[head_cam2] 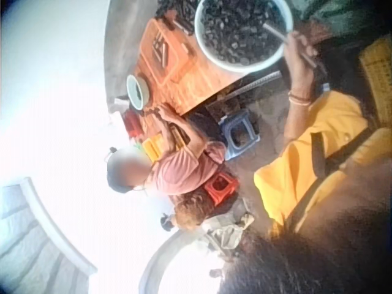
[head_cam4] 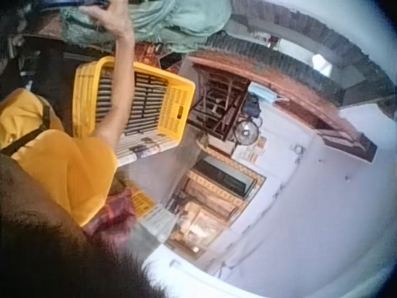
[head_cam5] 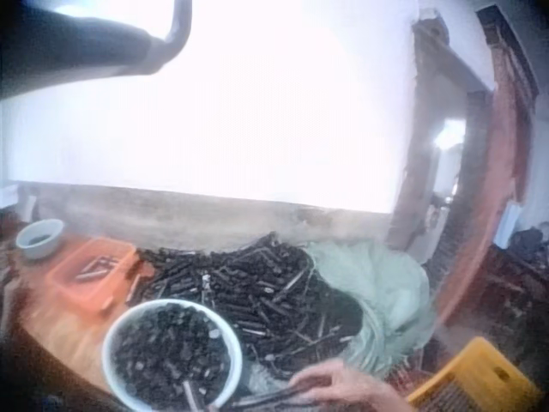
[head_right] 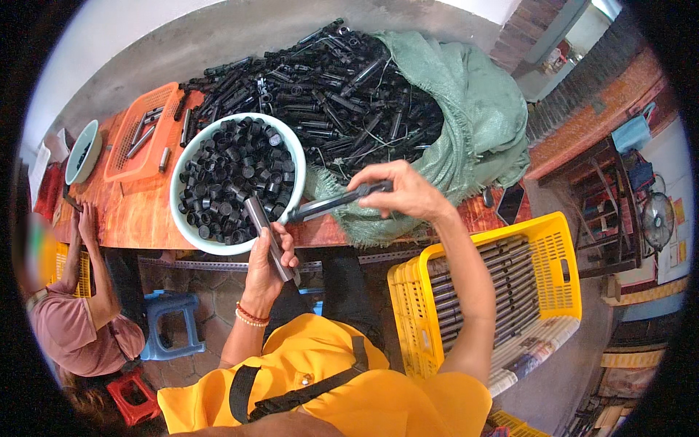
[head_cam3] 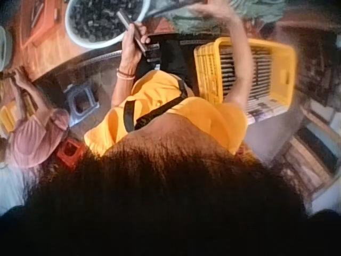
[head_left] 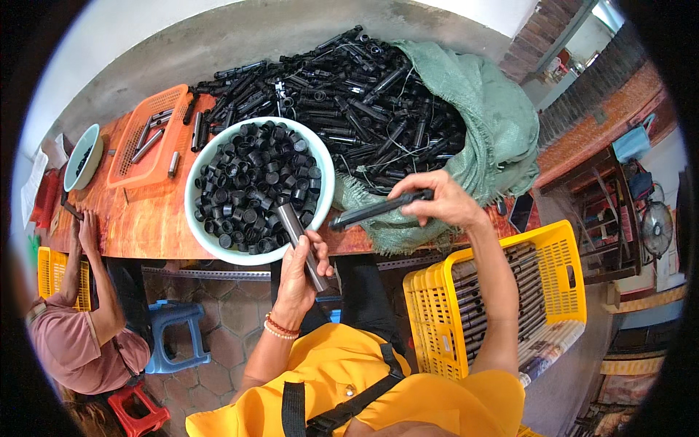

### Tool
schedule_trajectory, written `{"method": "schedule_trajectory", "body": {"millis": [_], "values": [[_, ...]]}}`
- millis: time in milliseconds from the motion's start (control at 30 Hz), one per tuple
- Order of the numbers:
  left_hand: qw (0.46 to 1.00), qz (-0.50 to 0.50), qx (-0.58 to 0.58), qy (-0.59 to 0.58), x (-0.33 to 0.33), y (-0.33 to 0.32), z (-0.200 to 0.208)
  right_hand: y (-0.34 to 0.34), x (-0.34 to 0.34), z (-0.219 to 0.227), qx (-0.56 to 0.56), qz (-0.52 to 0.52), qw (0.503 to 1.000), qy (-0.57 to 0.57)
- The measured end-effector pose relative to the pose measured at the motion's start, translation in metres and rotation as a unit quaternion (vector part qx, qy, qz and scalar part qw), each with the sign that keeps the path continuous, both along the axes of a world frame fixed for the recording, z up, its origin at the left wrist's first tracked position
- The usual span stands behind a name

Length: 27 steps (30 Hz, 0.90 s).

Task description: The person repeatedly picks a black cap from a bowl and screws it onto a metal rod held in the other hand. After each assembly, the completed unit is placed into a yellow basket. The process continues with multiple units.

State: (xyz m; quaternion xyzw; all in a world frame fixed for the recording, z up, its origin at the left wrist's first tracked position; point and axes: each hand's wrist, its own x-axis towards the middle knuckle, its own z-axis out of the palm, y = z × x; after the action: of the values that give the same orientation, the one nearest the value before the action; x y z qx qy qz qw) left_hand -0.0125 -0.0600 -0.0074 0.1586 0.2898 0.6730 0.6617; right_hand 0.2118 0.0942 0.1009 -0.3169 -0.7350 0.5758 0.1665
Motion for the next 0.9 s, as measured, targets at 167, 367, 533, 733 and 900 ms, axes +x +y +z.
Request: {"method": "schedule_trajectory", "body": {"millis": [167,367,533,733,900], "values": [[0.997,-0.074,0.024,-0.008,-0.003,-0.007,-0.011,-0.013,-0.014,-0.018,0.035,0.084,0.995,-0.036],[0.994,-0.103,-0.03,-0.025,-0.002,-0.013,-0.015,-0.023,-0.018,-0.033,-0.138,0.023,0.983,0.118],[0.966,-0.151,-0.139,-0.155,0.013,-0.014,-0.018,-0.048,-0.022,-0.055,-0.29,0.017,0.925,0.244],[0.933,-0.244,-0.132,-0.231,0.027,-0.013,-0.024,-0.06,-0.021,-0.074,-0.229,-0.044,0.93,0.283],[0.981,-0.178,-0.052,-0.049,0.032,-0.011,-0.006,-0.065,-0.022,-0.064,-0.242,-0.104,0.881,0.394]]}}
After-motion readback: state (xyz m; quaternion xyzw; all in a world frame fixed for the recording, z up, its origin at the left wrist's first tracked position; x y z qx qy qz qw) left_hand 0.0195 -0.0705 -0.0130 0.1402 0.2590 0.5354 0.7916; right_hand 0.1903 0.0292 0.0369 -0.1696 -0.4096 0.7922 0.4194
